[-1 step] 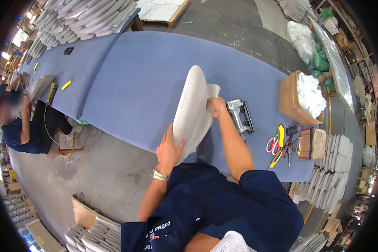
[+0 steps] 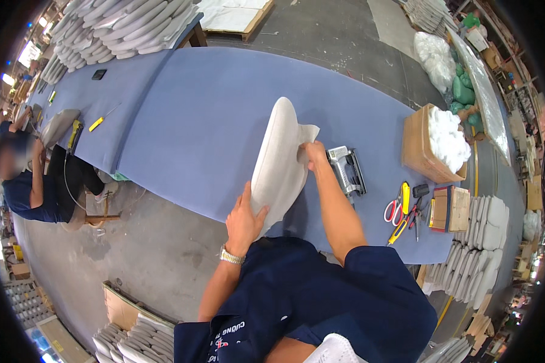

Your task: The person assembles a cushion by inserting a foam insert into a fabric cover, then uses a staple gun to secure the edges. They trim excess fabric with scissors and place the finished cushion on a stack.

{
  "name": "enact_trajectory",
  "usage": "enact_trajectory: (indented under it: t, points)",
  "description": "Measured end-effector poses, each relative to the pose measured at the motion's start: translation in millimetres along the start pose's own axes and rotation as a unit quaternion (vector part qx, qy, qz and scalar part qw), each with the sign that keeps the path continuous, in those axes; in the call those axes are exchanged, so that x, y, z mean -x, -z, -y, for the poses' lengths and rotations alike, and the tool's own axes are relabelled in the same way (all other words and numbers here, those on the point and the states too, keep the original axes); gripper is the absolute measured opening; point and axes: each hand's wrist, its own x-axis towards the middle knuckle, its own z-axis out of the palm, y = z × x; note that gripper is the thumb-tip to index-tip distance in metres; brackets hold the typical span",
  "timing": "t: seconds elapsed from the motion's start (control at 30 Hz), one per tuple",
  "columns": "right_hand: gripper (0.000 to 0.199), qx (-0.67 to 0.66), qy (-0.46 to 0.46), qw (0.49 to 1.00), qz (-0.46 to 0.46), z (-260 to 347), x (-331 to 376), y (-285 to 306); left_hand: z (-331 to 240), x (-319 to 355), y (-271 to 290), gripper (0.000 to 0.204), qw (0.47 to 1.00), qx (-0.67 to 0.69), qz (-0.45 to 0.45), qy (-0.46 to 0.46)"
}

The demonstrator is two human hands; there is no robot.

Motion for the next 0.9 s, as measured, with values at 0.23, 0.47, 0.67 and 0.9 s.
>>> enact_trajectory:
  t: [0.23, 0.47, 0.67, 0.9]
  points:
    - [0.075, -0.134, -0.036, 0.989, -0.051, 35.2, -22.5, -46.6, -20.0, 0.0, 16.7, 0.089, 0.994, 0.000, 0.105, 0.016]
    - [0.066, 0.092, 0.043, 0.974, -0.201, 47.7, 5.9, -67.0, -18.2, -54.7, -5.7, 0.086, 0.993, 0.043, 0.105, -0.027]
    - [0.061, 0.112, 0.061, 0.968, -0.214, 53.7, 12.3, -73.2, -41.5, -183.1, -16.2, 0.079, 0.980, 0.098, 0.167, -0.043]
    - [0.059, 0.056, 0.091, 0.962, -0.251, 44.9, 7.8, -83.3, -47.2, -291.5, -55.2, 0.081, 0.979, 0.128, 0.157, -0.004]
